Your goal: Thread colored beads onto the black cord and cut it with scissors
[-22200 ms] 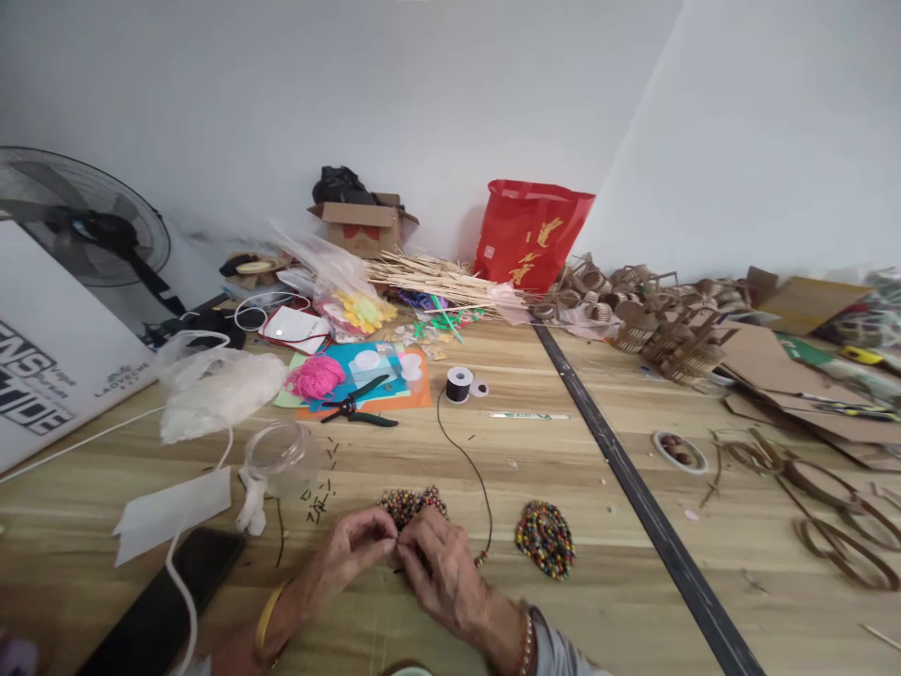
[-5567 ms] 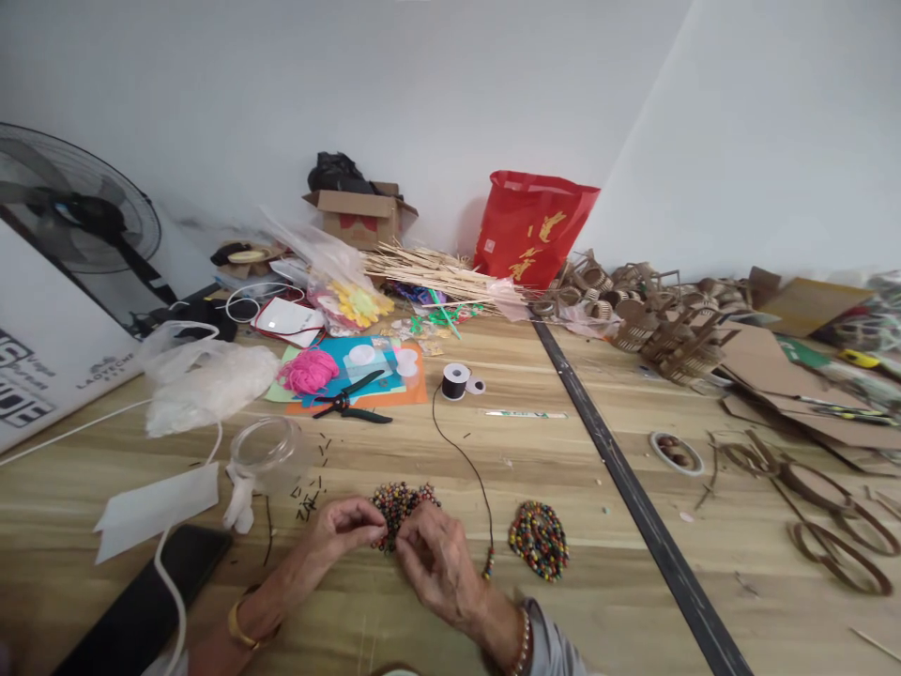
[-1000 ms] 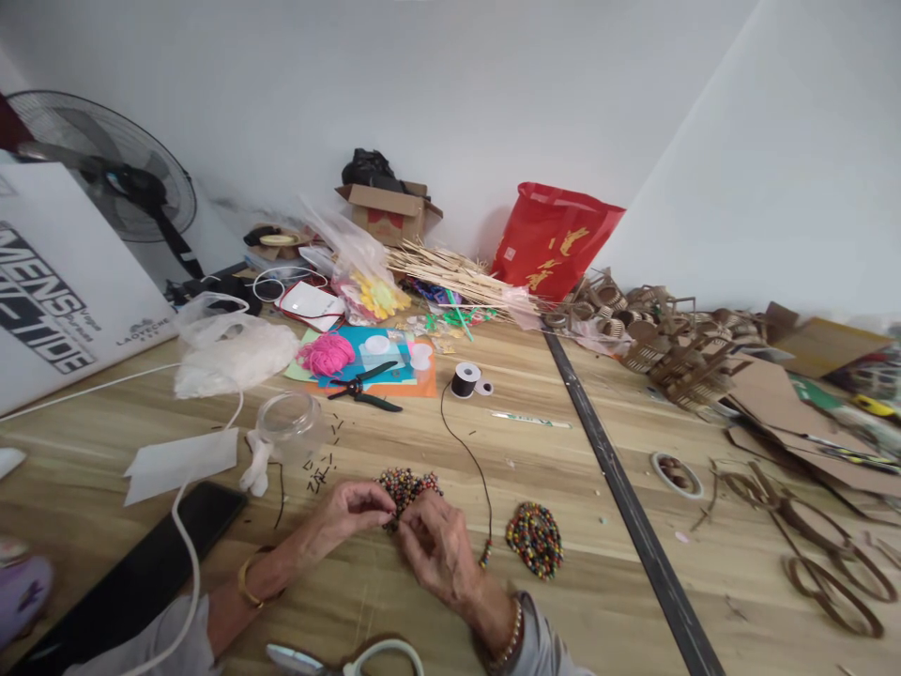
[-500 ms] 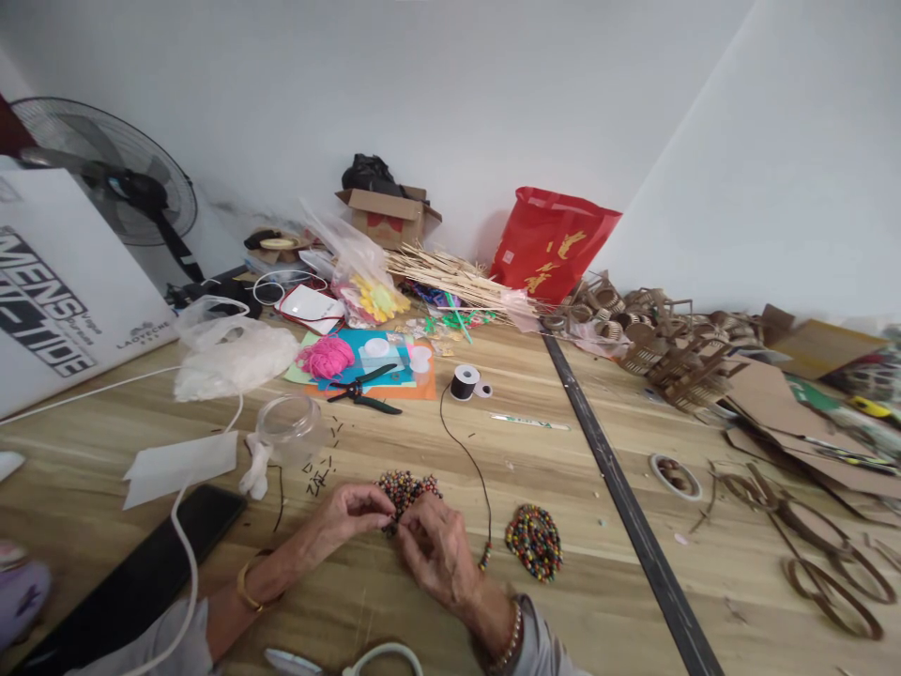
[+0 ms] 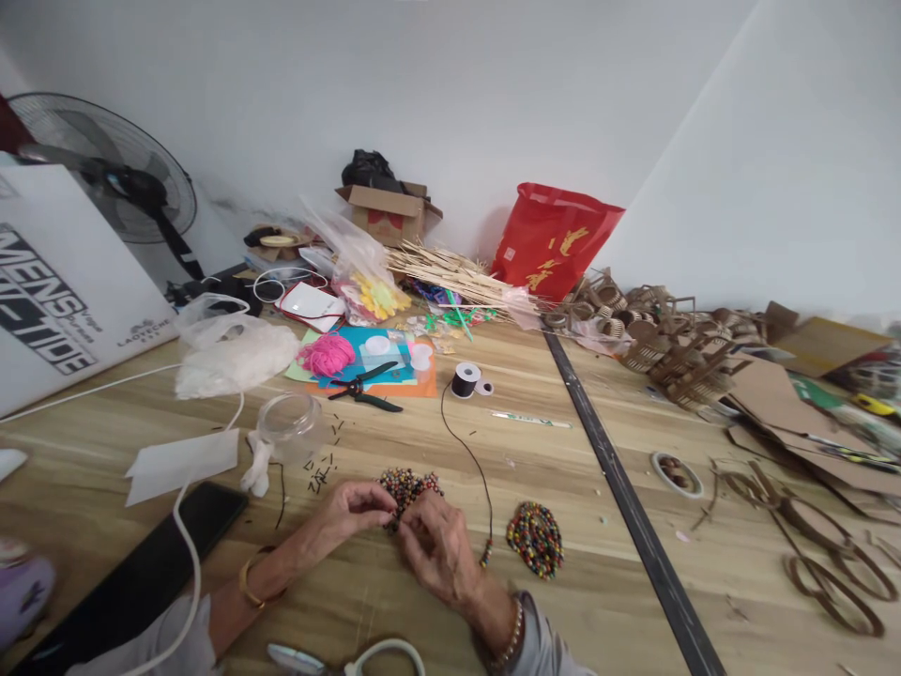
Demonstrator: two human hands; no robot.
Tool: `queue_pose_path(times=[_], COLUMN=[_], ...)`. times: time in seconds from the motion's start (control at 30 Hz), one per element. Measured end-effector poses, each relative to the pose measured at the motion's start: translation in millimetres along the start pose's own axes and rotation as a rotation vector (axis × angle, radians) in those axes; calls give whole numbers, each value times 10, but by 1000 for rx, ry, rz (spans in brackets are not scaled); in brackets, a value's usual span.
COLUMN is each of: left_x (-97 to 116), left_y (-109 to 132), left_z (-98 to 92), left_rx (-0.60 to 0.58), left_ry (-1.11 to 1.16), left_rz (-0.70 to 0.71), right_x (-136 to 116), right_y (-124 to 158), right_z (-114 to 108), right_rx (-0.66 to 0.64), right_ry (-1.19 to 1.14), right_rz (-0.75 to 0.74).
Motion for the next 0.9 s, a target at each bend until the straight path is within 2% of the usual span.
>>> queue_pose_path(times=[0.9], left_x=[11], left_y=[-2], left_z=[-5], left_rx=[7], left_ry=[-26], left_rz=[9], right_x=[-8], right_y=[0], right_z=[-6], right_rx=[3], right_ry=[9], right_rz=[-10])
Point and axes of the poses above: each hand's wrist, its own y-axis away from the middle knuckle, its own z-axis out of the palm, x = y × z, the point moved 10 cm from there along -y, towards the middle knuckle, and after that the axes turned 15 degrees about -y, right-handed, at the moved point
